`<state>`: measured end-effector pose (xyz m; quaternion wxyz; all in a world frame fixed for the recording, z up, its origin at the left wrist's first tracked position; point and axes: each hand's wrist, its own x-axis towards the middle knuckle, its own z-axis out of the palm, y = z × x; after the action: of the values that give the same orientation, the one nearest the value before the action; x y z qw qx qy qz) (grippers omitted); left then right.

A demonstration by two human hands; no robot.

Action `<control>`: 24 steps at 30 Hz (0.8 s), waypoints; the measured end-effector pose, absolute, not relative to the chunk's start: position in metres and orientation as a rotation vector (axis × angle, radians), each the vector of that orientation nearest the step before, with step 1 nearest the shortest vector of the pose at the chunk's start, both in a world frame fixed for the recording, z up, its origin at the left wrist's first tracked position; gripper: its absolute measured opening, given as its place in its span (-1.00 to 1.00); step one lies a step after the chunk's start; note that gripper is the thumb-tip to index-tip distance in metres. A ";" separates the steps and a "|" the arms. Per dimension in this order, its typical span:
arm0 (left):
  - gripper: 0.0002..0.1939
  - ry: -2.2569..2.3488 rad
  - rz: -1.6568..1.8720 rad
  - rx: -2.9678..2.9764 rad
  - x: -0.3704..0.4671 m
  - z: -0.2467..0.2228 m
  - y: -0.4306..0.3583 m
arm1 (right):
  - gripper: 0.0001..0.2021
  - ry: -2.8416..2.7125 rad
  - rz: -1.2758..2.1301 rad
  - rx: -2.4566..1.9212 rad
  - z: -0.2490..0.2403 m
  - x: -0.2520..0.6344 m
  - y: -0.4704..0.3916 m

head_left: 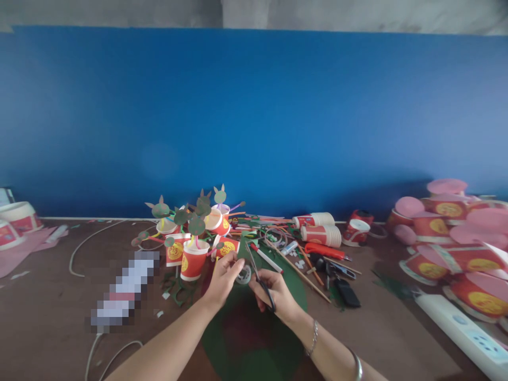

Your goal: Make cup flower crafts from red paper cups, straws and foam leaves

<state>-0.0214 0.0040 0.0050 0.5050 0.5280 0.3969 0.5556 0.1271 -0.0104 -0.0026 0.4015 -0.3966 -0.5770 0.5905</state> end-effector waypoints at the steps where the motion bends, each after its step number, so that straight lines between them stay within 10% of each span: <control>1: -0.70 0.971 1.352 1.269 -0.021 0.005 0.004 | -0.66 -1.456 1.495 -1.009 -0.002 0.127 -0.011; 24: -0.66 1.005 1.366 1.279 -0.019 0.005 0.003 | -0.65 -1.471 1.507 -0.978 -0.002 0.127 -0.011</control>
<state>-0.0194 0.0030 0.0047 0.4870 0.5260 0.4132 0.5616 0.1272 -0.0109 -0.0017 0.3984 -0.3864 -0.5811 0.5953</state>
